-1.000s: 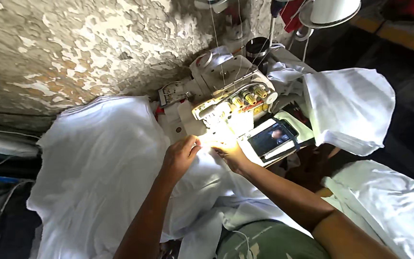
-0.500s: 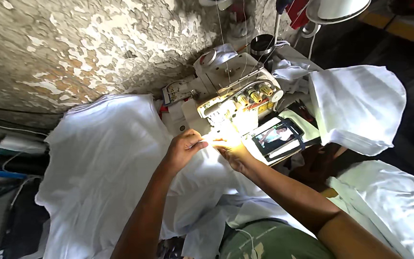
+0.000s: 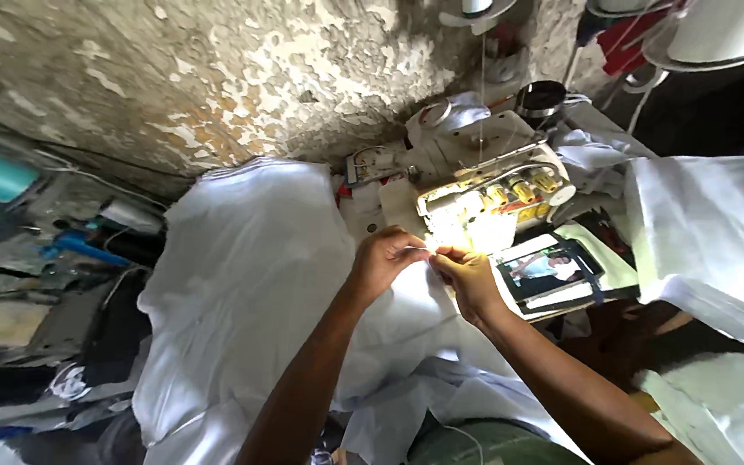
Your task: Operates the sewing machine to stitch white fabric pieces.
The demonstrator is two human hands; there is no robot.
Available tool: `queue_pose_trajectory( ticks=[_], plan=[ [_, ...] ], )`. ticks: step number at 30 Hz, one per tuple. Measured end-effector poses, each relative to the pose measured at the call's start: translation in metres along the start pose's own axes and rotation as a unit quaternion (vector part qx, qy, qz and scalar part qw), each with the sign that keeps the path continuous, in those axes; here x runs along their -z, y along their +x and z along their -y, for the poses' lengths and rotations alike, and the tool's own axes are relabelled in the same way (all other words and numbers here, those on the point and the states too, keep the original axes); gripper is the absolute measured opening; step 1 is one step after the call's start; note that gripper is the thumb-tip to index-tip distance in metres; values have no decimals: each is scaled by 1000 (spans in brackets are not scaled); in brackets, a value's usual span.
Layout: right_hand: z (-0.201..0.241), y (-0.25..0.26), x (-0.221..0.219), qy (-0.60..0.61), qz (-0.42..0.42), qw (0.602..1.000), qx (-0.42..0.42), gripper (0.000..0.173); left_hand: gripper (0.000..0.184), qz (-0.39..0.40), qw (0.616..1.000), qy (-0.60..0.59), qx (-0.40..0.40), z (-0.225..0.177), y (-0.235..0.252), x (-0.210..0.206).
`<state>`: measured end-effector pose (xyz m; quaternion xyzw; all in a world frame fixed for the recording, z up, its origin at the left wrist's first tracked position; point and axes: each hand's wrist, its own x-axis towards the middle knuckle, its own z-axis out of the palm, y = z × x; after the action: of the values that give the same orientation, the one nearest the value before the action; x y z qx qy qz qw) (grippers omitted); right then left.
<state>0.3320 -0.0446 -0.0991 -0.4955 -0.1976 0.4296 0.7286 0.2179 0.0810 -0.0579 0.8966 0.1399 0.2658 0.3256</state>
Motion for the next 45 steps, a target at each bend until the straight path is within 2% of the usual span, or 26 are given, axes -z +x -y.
queue_pose_trajectory(
  ticks=[10,14,22,25,27,28,31,35,40,45],
  plan=[
    [-5,-4,1,-4,0,998,55,16,13,-59,998,29,8,0,-9,-10],
    [-4,-6,2,-17,11,998,66,20,12,-55,998,-30,9,4,-7,-11],
    [-5,-9,5,-62,31,991,113,18,10,-21,996,-85,23,3,-2,-9],
    [-7,-10,7,-63,34,989,133,17,15,15,989,-109,94,-5,-1,-8],
    [-7,-10,9,-63,41,989,131,17,26,58,982,-114,138,-10,1,-5],
    [-7,-9,9,-64,48,989,126,17,27,71,982,-103,145,-12,2,-2],
    [-10,-9,11,-83,68,986,127,13,15,80,987,-3,143,-20,1,2],
    [-35,-6,33,-156,134,950,233,15,13,43,987,49,144,-26,-2,2],
    [-51,-26,59,-268,176,932,169,21,15,-23,988,61,144,-24,-5,5],
    [-67,-42,76,-378,126,879,263,19,20,-57,981,155,101,-17,-7,-3]
  ],
)
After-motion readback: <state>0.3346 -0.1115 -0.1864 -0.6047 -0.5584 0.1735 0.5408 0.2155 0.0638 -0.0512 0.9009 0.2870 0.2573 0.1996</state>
